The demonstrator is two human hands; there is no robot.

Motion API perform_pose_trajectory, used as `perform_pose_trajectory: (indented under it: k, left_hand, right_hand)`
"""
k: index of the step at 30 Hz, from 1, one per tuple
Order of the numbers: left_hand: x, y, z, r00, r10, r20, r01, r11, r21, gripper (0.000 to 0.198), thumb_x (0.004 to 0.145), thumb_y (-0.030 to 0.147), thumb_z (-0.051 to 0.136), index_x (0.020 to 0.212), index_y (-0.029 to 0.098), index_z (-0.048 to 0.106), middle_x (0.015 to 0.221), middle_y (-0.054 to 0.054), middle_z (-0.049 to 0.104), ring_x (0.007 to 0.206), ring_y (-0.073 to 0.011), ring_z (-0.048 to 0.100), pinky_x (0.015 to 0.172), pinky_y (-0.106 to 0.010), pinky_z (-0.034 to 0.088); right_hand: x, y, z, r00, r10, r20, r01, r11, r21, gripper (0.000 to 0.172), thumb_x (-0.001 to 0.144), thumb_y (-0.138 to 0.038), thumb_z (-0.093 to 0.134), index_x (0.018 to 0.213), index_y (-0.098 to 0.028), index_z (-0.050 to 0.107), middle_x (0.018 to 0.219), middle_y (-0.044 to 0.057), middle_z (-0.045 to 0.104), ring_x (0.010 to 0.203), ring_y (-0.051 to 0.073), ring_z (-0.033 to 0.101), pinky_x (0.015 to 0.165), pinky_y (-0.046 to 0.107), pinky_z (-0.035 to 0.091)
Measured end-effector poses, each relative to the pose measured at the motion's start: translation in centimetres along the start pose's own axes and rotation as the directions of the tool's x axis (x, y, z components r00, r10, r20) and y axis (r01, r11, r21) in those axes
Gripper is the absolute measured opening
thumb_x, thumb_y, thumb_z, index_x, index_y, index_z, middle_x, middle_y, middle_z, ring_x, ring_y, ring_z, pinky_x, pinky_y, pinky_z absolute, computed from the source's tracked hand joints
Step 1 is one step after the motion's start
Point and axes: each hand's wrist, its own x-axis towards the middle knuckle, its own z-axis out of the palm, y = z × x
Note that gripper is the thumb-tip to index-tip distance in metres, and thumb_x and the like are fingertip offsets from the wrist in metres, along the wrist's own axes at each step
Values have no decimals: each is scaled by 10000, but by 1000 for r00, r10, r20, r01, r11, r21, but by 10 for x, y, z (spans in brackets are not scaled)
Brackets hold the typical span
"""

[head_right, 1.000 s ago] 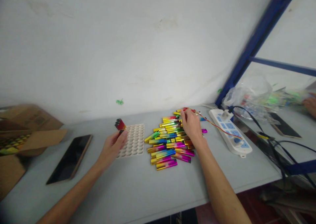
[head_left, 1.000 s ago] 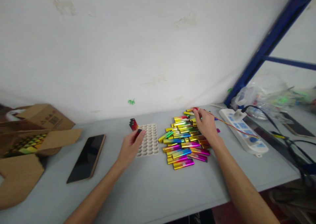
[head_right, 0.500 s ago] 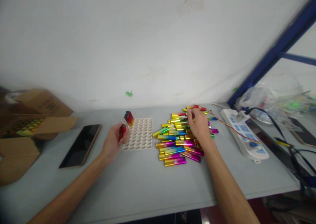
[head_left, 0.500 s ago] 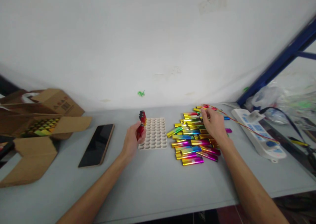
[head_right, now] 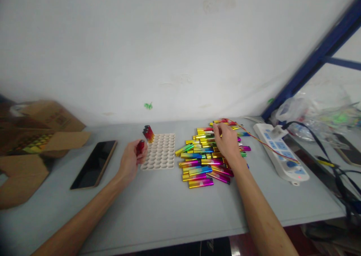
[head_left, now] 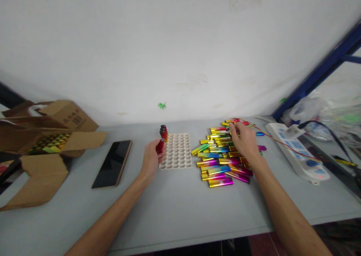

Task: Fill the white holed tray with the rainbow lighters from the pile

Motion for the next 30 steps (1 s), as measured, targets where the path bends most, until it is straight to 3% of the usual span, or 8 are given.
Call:
perform_pose_trajectory:
  k: [3,10,14,19,24,30]
  left_hand:
    - [1,-1,-1,1000,-9,-8,8,992,-124,471,895,628,525,666,227,429,514,72,300,433,-83,245,409,-213,189]
    - [8,-2,-11,973,208,-100,-219,969,-115,356,941,548,663,958,253,466,659,76,562,484,-93,451,423,-183,309]
    - [15,1,-20,930,334,-153,-330,943,50,308,926,492,691,921,203,585,820,0,655,690,-125,599,575,-215,487]
    - [20,0,-32,875,440,-202,-390,888,244,276,830,439,800,910,177,770,991,-35,618,891,-155,621,724,-235,560]
    - [21,-11,-39,880,464,-99,-404,843,356,338,877,456,776,1104,206,797,994,-32,660,849,-157,669,824,-297,621]
    - [21,-19,-37,830,555,-54,-450,725,520,360,904,457,744,1167,213,767,1092,-73,748,853,-183,728,838,-341,651]
  right_hand:
    - [0,-1,0,1000,2,0,-2,1000,12,516,1091,-591,304,730,-257,458,680,57,616,658,228,576,663,343,370]
    - [0,-3,1,1000,-2,7,1,999,43,538,1083,-635,303,765,-248,500,719,71,657,692,235,606,691,342,392]
    - [0,-4,0,1000,-15,5,15,999,52,523,1089,-614,321,784,-243,526,733,74,673,691,236,611,696,346,397]
    - [0,-4,0,1000,-23,9,22,999,44,528,1094,-606,313,759,-249,512,715,71,663,682,237,606,689,350,386]
    - [0,-4,0,999,-32,30,30,998,47,509,1101,-581,314,762,-252,505,712,64,649,682,237,598,682,351,369]
    - [0,-4,0,999,-24,26,22,998,55,478,1095,-555,344,758,-253,495,699,58,642,666,235,599,675,350,373]
